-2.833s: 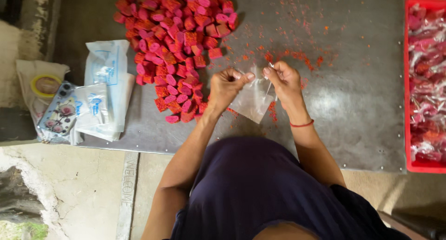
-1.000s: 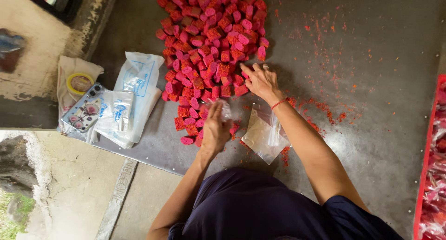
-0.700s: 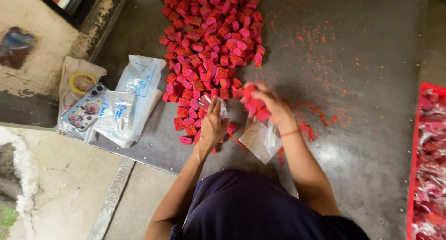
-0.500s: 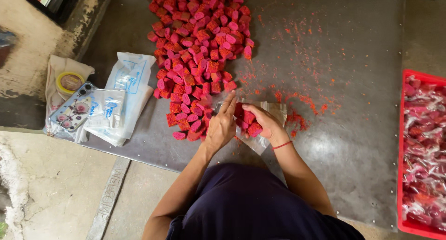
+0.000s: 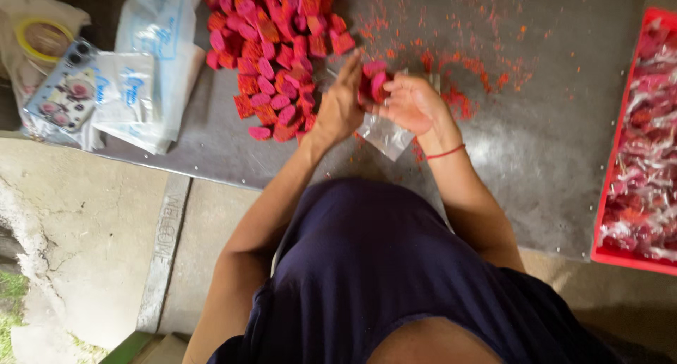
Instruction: The person picks up pink sponge-like objects from a pile on a metal table and places them one at a time into a clear plastic bag, then moves the filled bag to a red crate.
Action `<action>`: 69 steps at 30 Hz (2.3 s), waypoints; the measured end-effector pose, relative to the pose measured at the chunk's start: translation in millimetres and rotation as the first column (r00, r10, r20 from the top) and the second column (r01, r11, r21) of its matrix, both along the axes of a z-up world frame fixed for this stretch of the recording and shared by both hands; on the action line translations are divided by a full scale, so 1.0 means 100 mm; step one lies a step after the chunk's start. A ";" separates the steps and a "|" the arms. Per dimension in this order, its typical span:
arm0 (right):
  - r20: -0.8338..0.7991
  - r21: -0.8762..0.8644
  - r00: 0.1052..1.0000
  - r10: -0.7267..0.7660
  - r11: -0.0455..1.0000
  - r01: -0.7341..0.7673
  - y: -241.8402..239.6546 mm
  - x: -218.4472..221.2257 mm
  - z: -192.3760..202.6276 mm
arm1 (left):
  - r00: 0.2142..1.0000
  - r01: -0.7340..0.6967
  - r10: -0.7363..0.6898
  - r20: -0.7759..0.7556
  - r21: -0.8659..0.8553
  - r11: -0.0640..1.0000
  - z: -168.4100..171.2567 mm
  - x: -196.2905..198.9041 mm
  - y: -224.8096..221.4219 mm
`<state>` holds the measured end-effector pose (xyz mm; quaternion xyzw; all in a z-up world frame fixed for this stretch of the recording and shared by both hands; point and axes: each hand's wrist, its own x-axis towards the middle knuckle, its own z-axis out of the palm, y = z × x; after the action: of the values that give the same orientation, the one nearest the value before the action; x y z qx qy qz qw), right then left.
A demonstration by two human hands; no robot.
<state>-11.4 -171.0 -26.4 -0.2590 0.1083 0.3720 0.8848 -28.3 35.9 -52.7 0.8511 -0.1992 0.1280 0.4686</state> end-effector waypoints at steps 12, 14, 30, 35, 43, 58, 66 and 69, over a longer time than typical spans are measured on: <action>0.405 -0.738 0.431 0.806 0.010 0.674 0.16 0.01 0.71 | 0.995 0.083 -0.087 -0.048 -0.073 0.994 0.51 0.46 -0.03; 0.675 -0.615 0.311 0.669 0.277 0.738 0.12 -0.02 0.87 | 0.988 0.116 -0.127 -0.086 -0.119 0.986 0.65 0.58 0.08; 0.588 -0.559 0.143 0.796 0.273 0.783 0.13 0.29 0.79 | 0.872 0.126 -0.267 -0.411 -0.340 0.932 1.26 0.66 0.30; 0.585 -0.726 0.318 0.746 0.307 0.616 0.13 0.51 0.16 | 0.977 0.173 -0.166 -0.134 0.042 0.984 0.63 0.74 0.33; 0.590 -0.764 0.511 0.625 0.227 0.604 0.41 0.61 -0.09 | 0.860 0.259 -0.342 -0.377 -0.254 0.932 0.89 0.57 0.28; 0.637 -0.759 0.484 0.600 0.380 0.528 0.70 0.86 -0.27 | 0.878 0.196 -0.310 -0.366 -0.317 0.928 0.73 0.60 0.62; 0.334 -0.781 0.563 0.756 -0.112 0.614 0.97 0.91 0.08 | 0.838 0.173 -0.370 -0.402 -0.448 0.877 0.81 0.53 0.70; 0.089 -0.886 0.620 0.780 -0.222 0.407 0.95 0.90 0.12 | 0.822 0.177 -0.410 -0.396 -0.507 0.844 0.74 0.56 0.63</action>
<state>78.3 -75.9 -14.1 -0.9626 -0.0616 0.1672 0.2042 27.5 99.1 21.8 0.6812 -0.1714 -0.1252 0.7006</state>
